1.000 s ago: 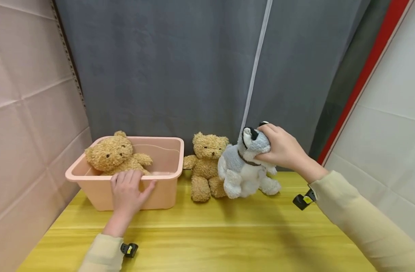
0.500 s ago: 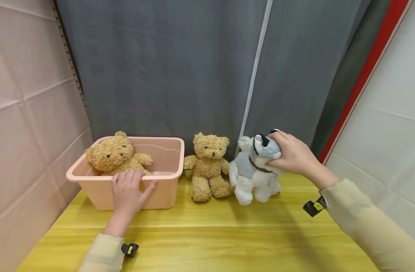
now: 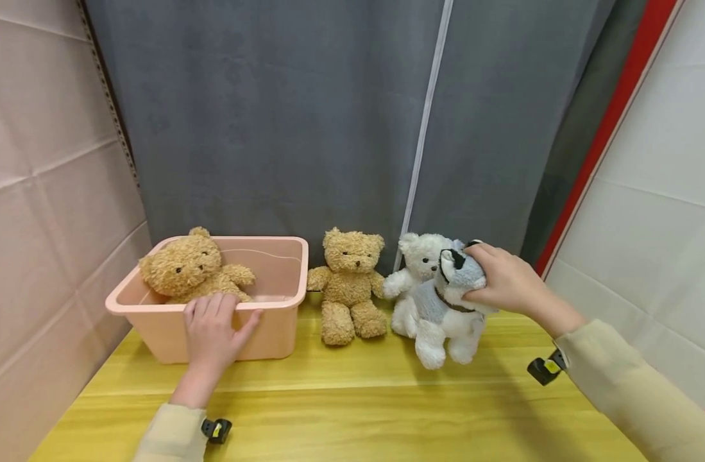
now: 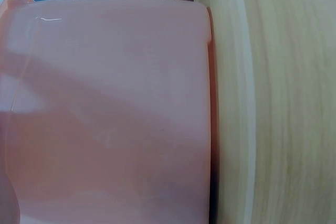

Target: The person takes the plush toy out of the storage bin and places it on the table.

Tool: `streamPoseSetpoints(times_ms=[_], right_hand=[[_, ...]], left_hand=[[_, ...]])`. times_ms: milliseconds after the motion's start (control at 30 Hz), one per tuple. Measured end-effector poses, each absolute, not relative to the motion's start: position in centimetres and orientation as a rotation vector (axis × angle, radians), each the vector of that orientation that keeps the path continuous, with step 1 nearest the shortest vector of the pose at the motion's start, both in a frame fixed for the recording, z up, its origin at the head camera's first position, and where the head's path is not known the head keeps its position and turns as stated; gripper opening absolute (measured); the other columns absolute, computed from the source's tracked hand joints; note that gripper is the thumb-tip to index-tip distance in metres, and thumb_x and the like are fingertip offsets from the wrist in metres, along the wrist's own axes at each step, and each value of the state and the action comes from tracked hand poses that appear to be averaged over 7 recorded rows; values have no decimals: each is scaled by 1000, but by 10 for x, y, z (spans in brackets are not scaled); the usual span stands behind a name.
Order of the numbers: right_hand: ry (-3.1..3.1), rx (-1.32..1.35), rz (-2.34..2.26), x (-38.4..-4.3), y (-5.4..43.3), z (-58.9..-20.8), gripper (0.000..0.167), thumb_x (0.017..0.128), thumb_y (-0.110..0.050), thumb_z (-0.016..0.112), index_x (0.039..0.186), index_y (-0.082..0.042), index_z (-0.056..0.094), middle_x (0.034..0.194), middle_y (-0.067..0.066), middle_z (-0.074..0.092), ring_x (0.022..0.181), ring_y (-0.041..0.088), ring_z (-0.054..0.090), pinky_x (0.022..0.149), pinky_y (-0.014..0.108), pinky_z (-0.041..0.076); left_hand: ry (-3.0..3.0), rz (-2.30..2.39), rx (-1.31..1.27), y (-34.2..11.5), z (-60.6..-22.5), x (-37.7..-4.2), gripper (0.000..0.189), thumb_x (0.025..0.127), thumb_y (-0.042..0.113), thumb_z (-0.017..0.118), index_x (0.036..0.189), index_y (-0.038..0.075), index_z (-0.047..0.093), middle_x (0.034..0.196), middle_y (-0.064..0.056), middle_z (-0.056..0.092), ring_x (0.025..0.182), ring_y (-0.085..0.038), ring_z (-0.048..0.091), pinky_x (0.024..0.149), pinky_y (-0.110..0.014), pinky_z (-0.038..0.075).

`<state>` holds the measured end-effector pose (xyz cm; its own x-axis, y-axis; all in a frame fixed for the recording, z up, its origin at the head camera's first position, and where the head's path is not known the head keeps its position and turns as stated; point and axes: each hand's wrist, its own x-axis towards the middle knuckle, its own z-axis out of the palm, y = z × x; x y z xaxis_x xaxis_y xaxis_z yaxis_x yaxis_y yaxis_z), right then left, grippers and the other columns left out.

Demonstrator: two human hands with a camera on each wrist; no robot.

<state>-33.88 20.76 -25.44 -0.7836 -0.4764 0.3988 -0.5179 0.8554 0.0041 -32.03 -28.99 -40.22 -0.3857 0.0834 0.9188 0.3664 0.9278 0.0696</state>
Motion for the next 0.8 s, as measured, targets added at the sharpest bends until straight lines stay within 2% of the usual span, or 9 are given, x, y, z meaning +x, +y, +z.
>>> streamPoseSetpoints(times_ms=[133,267,533,800], right_hand=[[-2677,743,119,-335,212,-261,73,70,-31,82,130,-2,52,133,25,51,111,43,56,84,58,46],[-2700,744,111,-331,219,-270,72,71,-31,81,130,-2,53,134,28,50,113,46,54,85,59,45],[-2726,757,97,-328,226,-286,71,70,-33,82,128,-3,55,131,27,52,108,44,57,82,58,47],[-2755,754,50,-330,225,-293,75,71,-34,82,131,-1,53,134,30,49,111,47,55,83,60,46]], left_hand=[[-1963,-314,-323,-290,-402,-320,51,84,56,54,84,6,50,76,-11,49,77,-36,43,83,-55,28],[-1963,-311,-329,-289,-402,-320,53,85,58,52,85,6,51,76,-11,50,77,-36,44,84,-55,28],[-1985,-324,-338,-289,-402,-320,52,84,57,54,85,5,51,77,-11,50,78,-36,44,85,-55,27],[-1953,-321,-328,-290,-401,-320,50,82,55,57,84,5,50,75,-11,48,77,-37,43,83,-55,27]])
